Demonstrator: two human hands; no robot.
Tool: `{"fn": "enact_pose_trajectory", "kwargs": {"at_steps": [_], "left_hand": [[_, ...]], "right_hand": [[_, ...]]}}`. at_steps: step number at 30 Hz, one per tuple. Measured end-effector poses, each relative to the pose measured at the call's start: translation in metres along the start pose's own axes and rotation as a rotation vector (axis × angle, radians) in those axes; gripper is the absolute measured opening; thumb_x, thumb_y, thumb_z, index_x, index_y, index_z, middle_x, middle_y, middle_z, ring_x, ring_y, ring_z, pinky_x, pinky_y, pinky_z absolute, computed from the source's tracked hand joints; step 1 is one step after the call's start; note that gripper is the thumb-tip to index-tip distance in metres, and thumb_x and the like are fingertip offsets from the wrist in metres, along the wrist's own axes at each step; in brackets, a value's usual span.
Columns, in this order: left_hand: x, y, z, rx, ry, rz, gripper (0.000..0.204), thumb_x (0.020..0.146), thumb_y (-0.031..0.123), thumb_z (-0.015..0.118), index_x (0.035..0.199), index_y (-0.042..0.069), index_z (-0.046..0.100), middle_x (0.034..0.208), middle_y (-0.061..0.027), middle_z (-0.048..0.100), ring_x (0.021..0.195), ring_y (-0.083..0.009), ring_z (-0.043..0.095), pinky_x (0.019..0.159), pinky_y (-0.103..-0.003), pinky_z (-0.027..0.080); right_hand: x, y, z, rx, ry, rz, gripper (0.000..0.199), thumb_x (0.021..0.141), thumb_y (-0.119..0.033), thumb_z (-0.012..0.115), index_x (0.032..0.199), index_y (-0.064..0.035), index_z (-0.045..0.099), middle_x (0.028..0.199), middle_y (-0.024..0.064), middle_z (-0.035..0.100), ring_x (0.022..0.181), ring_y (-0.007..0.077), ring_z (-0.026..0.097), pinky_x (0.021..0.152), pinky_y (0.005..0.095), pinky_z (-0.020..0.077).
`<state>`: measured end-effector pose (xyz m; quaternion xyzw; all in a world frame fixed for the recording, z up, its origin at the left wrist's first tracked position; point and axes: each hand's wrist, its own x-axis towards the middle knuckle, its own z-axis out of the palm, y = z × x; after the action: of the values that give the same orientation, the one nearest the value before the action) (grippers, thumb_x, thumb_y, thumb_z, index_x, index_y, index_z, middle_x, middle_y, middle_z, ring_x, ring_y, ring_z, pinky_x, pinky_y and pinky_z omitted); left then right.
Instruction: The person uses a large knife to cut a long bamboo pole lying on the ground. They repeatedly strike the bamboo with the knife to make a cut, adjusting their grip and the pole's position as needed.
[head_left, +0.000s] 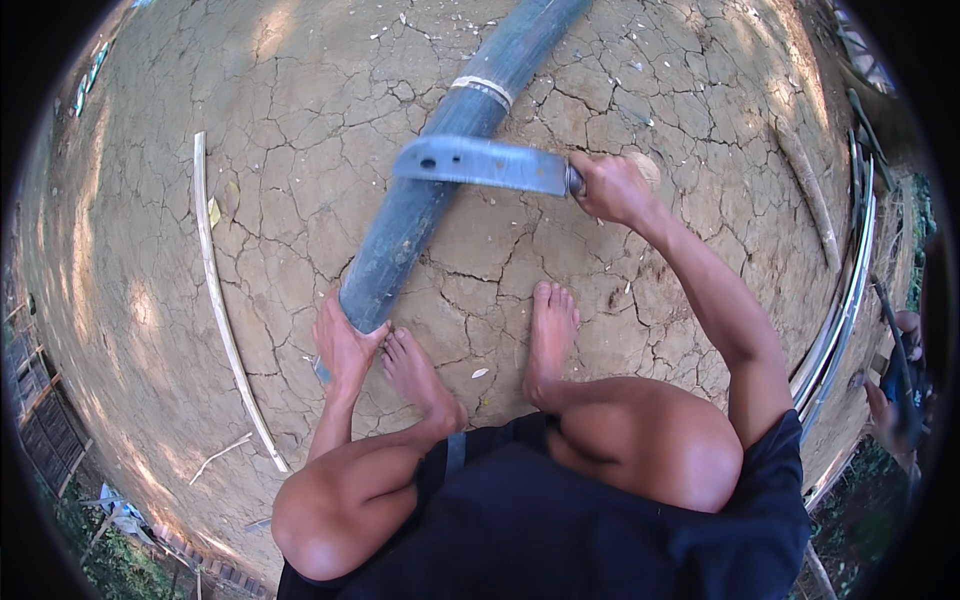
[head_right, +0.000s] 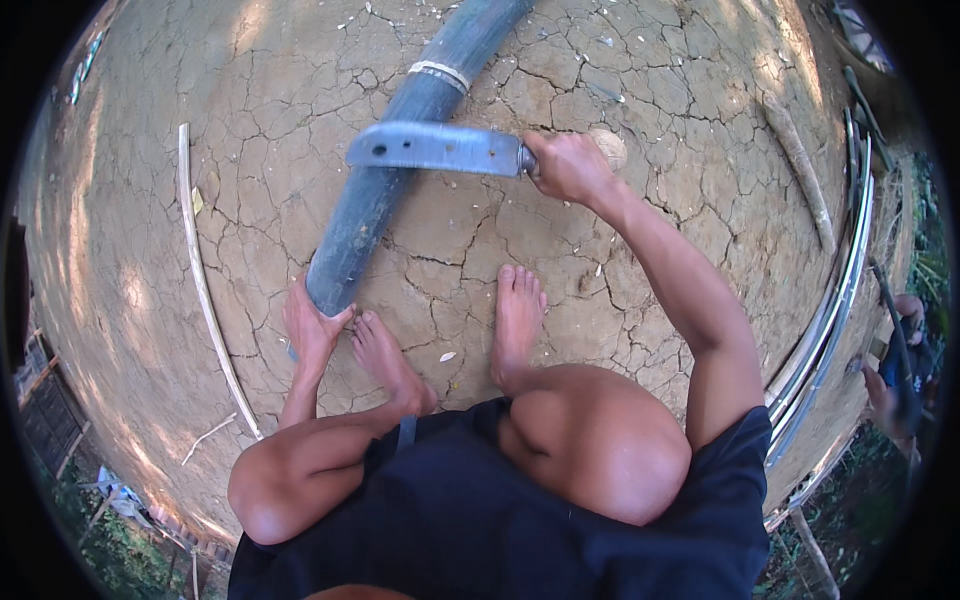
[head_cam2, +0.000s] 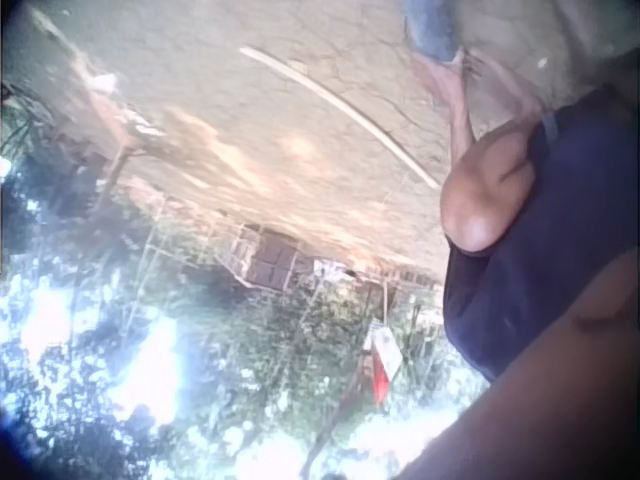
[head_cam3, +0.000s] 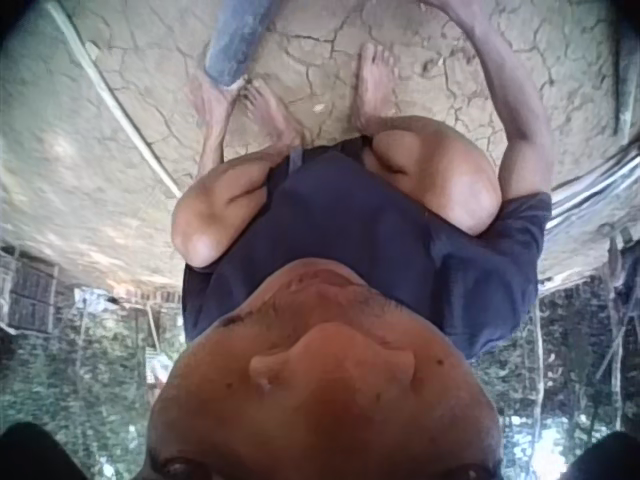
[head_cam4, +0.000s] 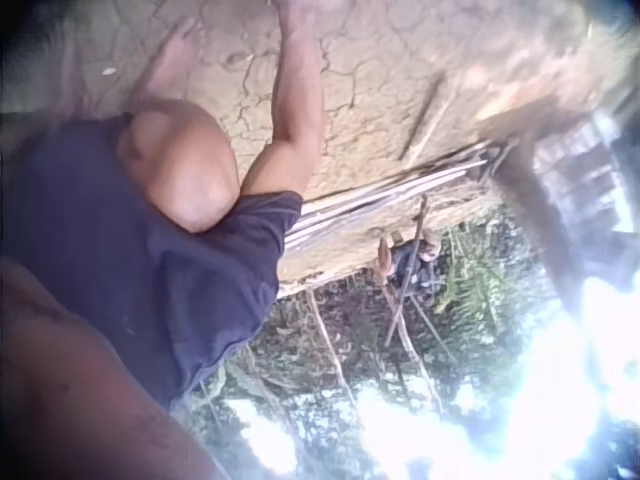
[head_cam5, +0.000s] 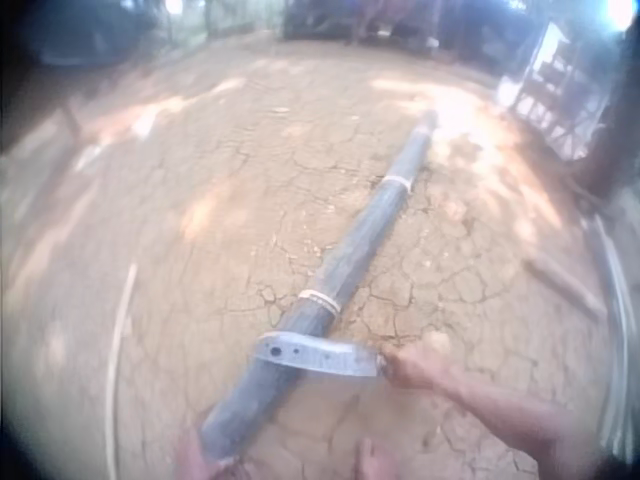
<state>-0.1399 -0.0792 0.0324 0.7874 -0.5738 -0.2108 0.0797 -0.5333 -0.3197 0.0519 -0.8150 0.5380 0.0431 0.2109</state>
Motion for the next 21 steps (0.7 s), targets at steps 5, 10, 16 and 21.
{"fn": "enact_pose_trajectory", "kwargs": {"at_steps": [5, 10, 16, 21], "left_hand": [[-0.014, 0.012, 0.015, 0.133, 0.096, 0.019, 0.094, 0.061, 0.032, 0.091, 0.137, -0.002, 0.045, 0.124, -0.0203, 0.057, 0.117, -0.0374, 0.052, 0.1, -0.047, 0.038], [-0.018, 0.012, 0.019, 0.159, 0.107, 0.016, 0.098, 0.061, 0.034, 0.092, 0.138, -0.002, 0.043, 0.126, -0.0208, 0.054, 0.117, -0.0383, 0.05, 0.101, -0.048, 0.036], [-0.027, 0.02, 0.013, 0.085, 0.047, 0.005, 0.102, 0.06, 0.038, 0.092, 0.139, -0.002, 0.041, 0.127, -0.0232, 0.052, 0.119, -0.0378, 0.05, 0.102, -0.048, 0.037], [-0.007, 0.013, -0.01, -0.272, -0.302, -0.177, 0.103, 0.062, 0.032, 0.09, 0.142, -0.002, 0.035, 0.126, -0.0254, 0.057, 0.117, -0.0407, 0.057, 0.101, -0.046, 0.045]], "right_hand": [[0.0, 0.012, -0.003, 0.123, 0.053, 0.216, 0.022, 0.084, -0.018, 0.062, 0.1, -0.0026, 0.062, 0.078, 0.0253, 0.069, 0.076, 0.0443, 0.069, 0.071, 0.0547, 0.0538], [-0.01, 0.015, -0.008, -0.021, 0.02, 0.159, 0.022, 0.083, -0.017, 0.061, 0.098, -0.0017, 0.063, 0.079, 0.027, 0.069, 0.077, 0.0453, 0.068, 0.072, 0.0547, 0.053], [-0.016, 0.017, -0.012, -0.058, -0.02, 0.012, 0.022, 0.083, -0.018, 0.06, 0.1, -0.0033, 0.061, 0.077, 0.0268, 0.068, 0.075, 0.0446, 0.068, 0.07, 0.0534, 0.0536], [0.004, 0.037, -0.001, 0.071, 0.185, 0.296, 0.024, 0.085, -0.019, 0.058, 0.103, -0.0038, 0.062, 0.076, 0.0261, 0.069, 0.072, 0.0427, 0.069, 0.069, 0.0525, 0.0545]]}}
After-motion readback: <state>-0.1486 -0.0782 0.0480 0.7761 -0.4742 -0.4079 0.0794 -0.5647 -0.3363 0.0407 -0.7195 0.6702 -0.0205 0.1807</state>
